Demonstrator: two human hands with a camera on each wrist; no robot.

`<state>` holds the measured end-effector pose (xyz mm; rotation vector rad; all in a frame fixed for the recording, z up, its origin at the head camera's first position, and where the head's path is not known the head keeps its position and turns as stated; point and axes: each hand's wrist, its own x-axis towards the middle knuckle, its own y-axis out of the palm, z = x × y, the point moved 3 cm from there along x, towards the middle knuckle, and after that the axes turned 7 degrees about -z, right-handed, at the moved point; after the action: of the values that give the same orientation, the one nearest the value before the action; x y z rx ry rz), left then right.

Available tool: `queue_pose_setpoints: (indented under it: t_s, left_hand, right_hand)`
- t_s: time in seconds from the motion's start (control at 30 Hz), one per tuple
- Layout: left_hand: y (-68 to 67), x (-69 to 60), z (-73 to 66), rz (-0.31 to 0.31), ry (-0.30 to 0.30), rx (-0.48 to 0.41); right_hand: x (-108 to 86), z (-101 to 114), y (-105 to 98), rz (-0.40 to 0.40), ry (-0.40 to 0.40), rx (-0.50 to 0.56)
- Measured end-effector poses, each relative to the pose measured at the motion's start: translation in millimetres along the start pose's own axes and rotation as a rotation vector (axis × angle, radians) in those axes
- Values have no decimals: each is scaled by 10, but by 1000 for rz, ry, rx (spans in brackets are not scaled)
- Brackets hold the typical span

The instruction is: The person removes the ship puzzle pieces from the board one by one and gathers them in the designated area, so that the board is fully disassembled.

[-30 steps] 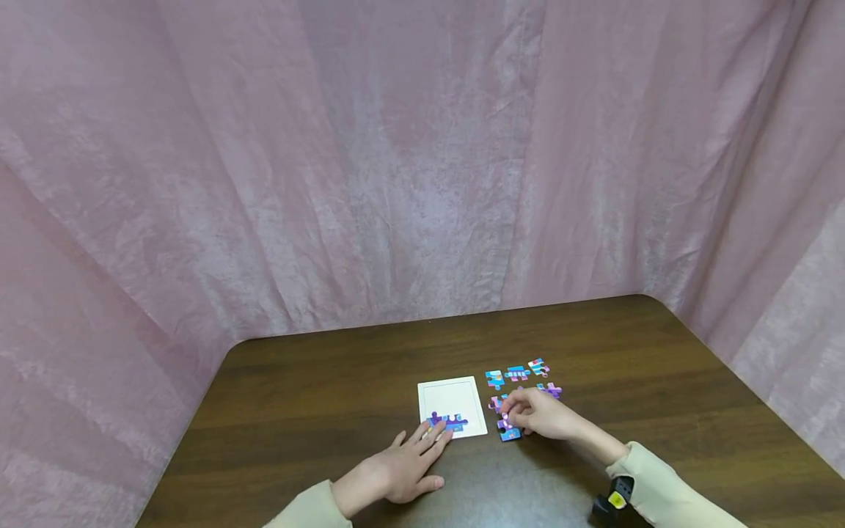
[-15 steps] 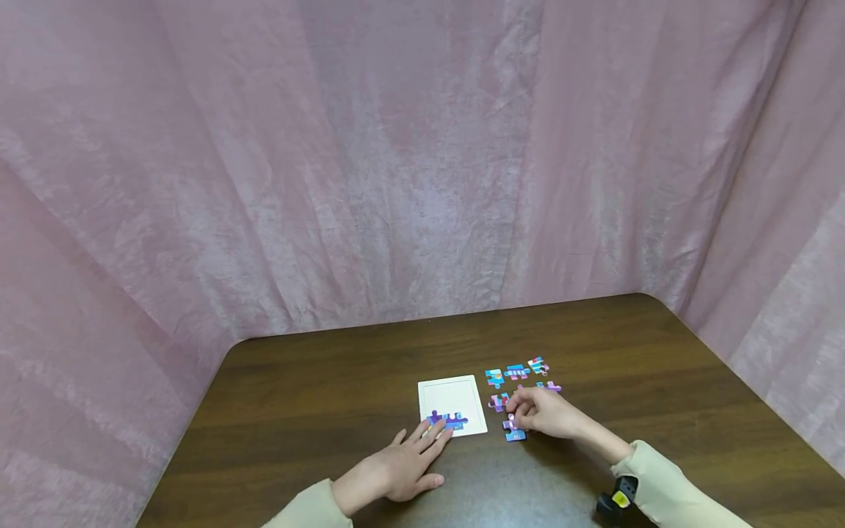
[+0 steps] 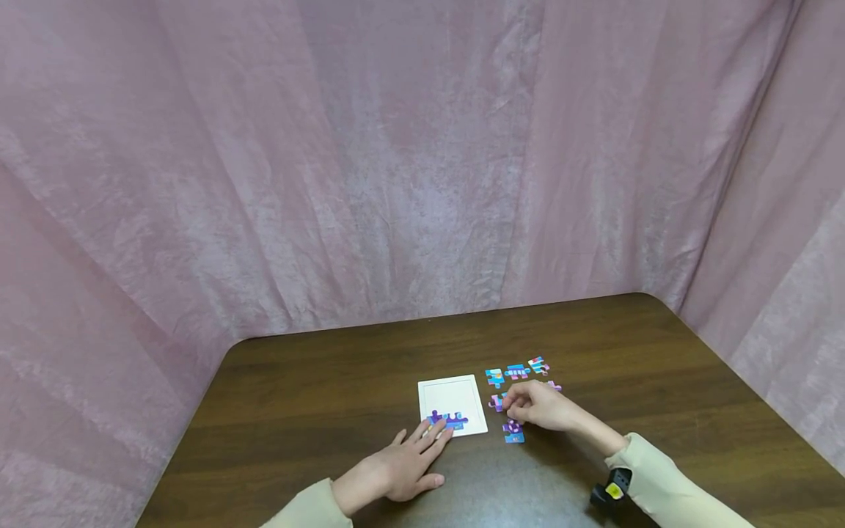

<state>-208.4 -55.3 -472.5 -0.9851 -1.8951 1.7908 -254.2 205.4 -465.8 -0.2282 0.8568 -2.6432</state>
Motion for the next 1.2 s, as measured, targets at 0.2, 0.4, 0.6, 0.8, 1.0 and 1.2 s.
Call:
queue_pose_setpoints:
  t_s: [0.2, 0.4, 0.6, 0.8, 1.0, 1.2]
  left_hand:
    - [10, 1, -4, -2, -3, 8]
    - [-4, -8, -23, -18, -1, 22]
    - [-3, -11, -31, -26, -12, 40]
    - [7, -9, -36, -16, -29, 33]
    - [-17, -23, -63, -22, -21, 52]
    - [-37, -25, -51, -23, -13, 48]
  right_hand:
    - [56, 96, 70, -11, -33, -39]
    - [130, 134, 132, 11, -45, -27]
    - [229, 178, 185, 35, -63, -1]
    - [328, 237, 298, 50, -80, -63]
    - [400, 289, 437, 54, -85, -109]
    - [444, 325, 505, 45, -50, -139]
